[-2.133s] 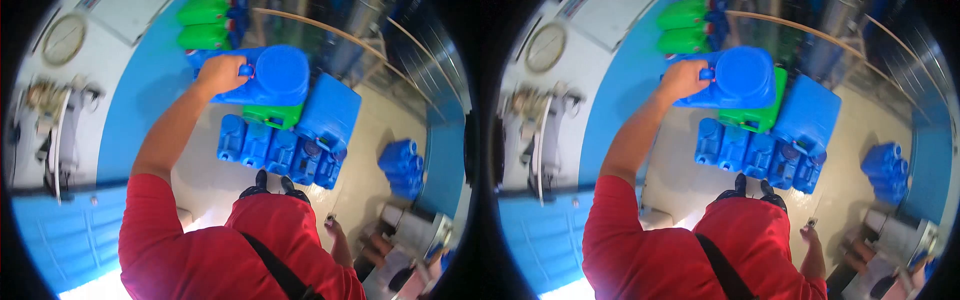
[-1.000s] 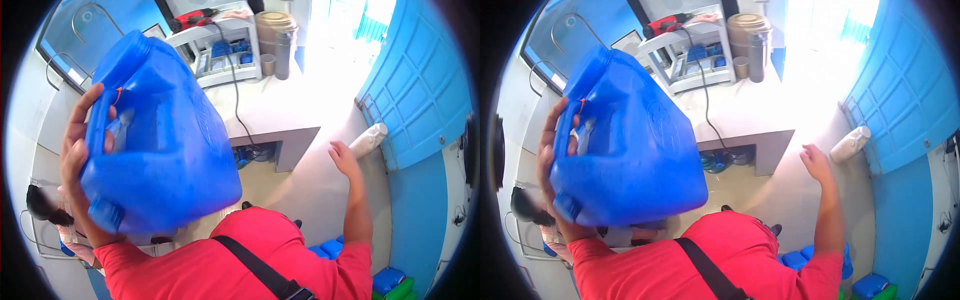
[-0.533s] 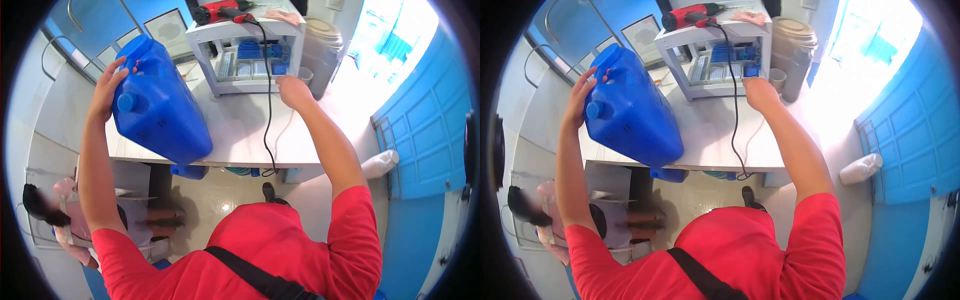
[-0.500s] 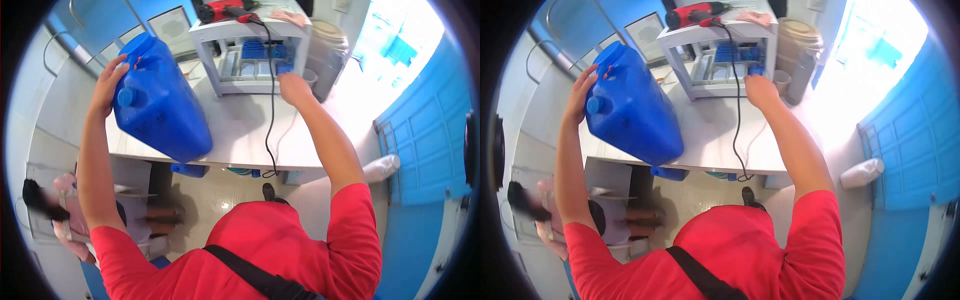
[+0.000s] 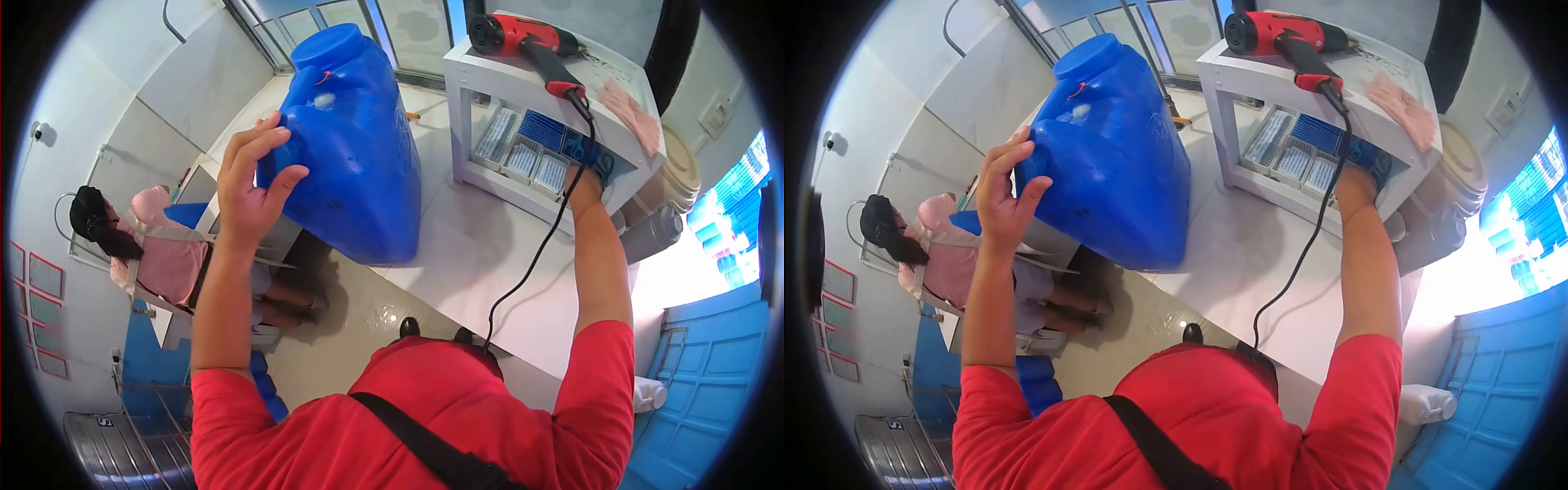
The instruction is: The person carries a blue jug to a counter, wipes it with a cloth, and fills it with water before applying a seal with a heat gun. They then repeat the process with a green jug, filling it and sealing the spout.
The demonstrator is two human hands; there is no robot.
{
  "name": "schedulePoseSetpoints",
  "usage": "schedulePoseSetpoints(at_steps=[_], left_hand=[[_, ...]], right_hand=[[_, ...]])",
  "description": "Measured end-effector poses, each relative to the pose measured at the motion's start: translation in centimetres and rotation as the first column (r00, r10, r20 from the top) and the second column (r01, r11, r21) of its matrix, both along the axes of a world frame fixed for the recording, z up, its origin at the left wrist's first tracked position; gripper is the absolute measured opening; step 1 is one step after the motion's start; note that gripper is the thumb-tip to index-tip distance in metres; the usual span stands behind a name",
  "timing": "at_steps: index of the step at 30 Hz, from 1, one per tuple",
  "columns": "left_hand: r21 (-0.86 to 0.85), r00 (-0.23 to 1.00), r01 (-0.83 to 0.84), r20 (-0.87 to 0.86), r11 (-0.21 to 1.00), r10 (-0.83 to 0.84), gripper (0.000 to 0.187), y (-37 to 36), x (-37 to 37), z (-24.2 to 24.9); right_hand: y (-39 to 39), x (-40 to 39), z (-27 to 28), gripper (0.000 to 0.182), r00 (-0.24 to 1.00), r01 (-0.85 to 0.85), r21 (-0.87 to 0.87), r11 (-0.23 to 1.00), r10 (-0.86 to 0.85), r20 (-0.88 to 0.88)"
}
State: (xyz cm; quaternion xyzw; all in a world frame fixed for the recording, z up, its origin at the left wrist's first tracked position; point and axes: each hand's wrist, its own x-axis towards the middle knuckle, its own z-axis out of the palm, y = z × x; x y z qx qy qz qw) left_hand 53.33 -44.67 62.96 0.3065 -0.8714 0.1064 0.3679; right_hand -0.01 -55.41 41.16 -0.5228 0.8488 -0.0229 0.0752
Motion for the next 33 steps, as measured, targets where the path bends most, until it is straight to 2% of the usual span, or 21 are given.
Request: schedulePoseSetpoints(at_steps=[2,3,5,6,8,11,13,15,16,17,18,19,20,21,22,24,27,29,31,32,33], left_hand=[[-0.024,0.955,-0.189,-0.237,0.982,0.178,0.069,-1.0,0.0,-2.2],[-0.015,0.954,-0.186,-0.241,0.982,0.177,0.069,-1.6,-0.6,-2.8],[-0.201,0.893,-0.027,-0.445,0.979,-0.067,0.084,-2.9,-1.2,-3.2],[-0.198,0.89,-0.02,-0.45,0.98,-0.073,0.084,-3.2,-0.8,-3.1],[-0.165,0.958,-0.025,-0.285,0.986,-0.023,0.091,-4.0,-0.1,-2.8],[-0.15,0.925,-0.073,-0.38,0.986,0.011,0.094,-5.8,-0.1,-3.7],[-0.117,0.889,-0.094,-0.456,0.989,0.031,0.098,-5.9,-0.3,-3.8],[-0.406,0.938,-0.222,-0.338,0.886,0.08,0.097,-4.9,-0.4,-3.3],[-0.418,0.948,-0.135,-0.319,0.898,-0.006,0.086,-4.0,-0.2,-4.1],[-0.391,0.916,0.081,-0.333,0.917,-0.223,0.07,-3.0,-0.9,-5.0],[-0.212,0.849,0.325,-0.363,0.922,-0.383,0.057,-1.5,-2.0,-5.8],[0.1,0.872,0.416,-0.327,0.904,-0.365,0.051,0.3,-2.7,-6.0],[0.421,0.81,0.537,-0.498,0.731,-0.308,0.052,1.9,-4.5,-7.1],[0.65,0.79,0.595,-0.583,0.473,-0.192,0.057,2.9,-6.3,-6.8],[0.655,0.783,0.61,-0.586,0.447,-0.21,0.057,3.2,-8.1,-6.8],[0.64,0.634,0.767,-0.766,0.04,0.103,0.044,2.7,-10.6,-6.5],[0.692,0.692,0.718,-0.696,-0.079,0.189,0.042,1.1,-11.6,-5.6],[0.674,0.662,0.739,-0.726,-0.002,0.187,0.04,0.0,-11.5,-6.6],[0.644,0.622,0.749,-0.764,0.156,0.173,0.038,-0.1,-11.7,-7.3],[0.645,0.622,0.748,-0.763,0.155,0.173,0.038,0.2,-11.9,-7.4],[0.65,0.645,0.724,-0.757,0.229,0.108,0.04,0.5,-12.1,-7.3]], right_hand=[[-0.2,-0.2,-0.6,0.037,1.0,0.012,0.013,1.0,-0.012,0.029],[-0.6,-0.7,-1.6,0.036,1.0,-0.008,-0.003,1.0,0.008,0.016],[-0.6,-0.9,-2.0,0.036,1.0,-0.018,-0.022,1.0,0.018,-0.007],[0.5,0.4,-0.5,0.035,0.998,-0.009,0.027,1.0,0.011,-0.07],[1.3,1.5,0.6,0.035,0.991,0.011,0.072,0.997,-0.001,-0.136],[2.3,1.8,0.5,0.032,0.991,0.032,-0.149,0.988,-0.051,-0.126],[6.2,3.6,4.5,0.028,0.983,-0.048,-0.218,0.975,0.007,-0.184],[13.0,6.7,8.4,0.019,0.993,0.085,-0.423,0.902,-0.044,0.107],[16.4,8.0,10.2,0.015,0.968,0.144,-0.506,0.85,-0.015,0.25],[19.3,8.7,11.3,0.013,0.921,0.176,-0.574,0.8,0.072,0.382],[21.5,9.4,11.6,0.01,0.823,0.229,-0.654,0.721,0.215,0.525],[22.6,9.9,11.7,0.011,0.755,0.198,-0.705,0.681,0.352,0.553],[22.4,12.2,12.0,0.018,0.729,0.151,-0.836,0.527,0.511,0.454],[22.1,14.4,13.2,0.023,0.875,-0.088,-0.853,0.515,0.45,0.181],[21.0,17.4,15.0,0.026,0.74,-0.18,-0.899,0.398,0.657,0.143],[19.2,20.7,15.4,0.027,0.639,-0.302,-0.895,0.329,0.766,0.067],[18.4,22.7,14.6,0.027,0.607,-0.306,-0.883,0.356,0.787,0.107],[18.4,23.3,13.8,0.028,0.591,-0.287,-0.879,0.382,0.793,0.152],[18.5,23.7,12.8,0.025,0.53,-0.087,-0.903,0.422,0.787,0.316],[18.4,23.8,12.3,0.025,0.502,-0.019,-0.9,0.434,0.783,0.367],[18.0,24.1,11.6,0.024,0.295,0.124,-0.823,0.554,0.771,0.564]])
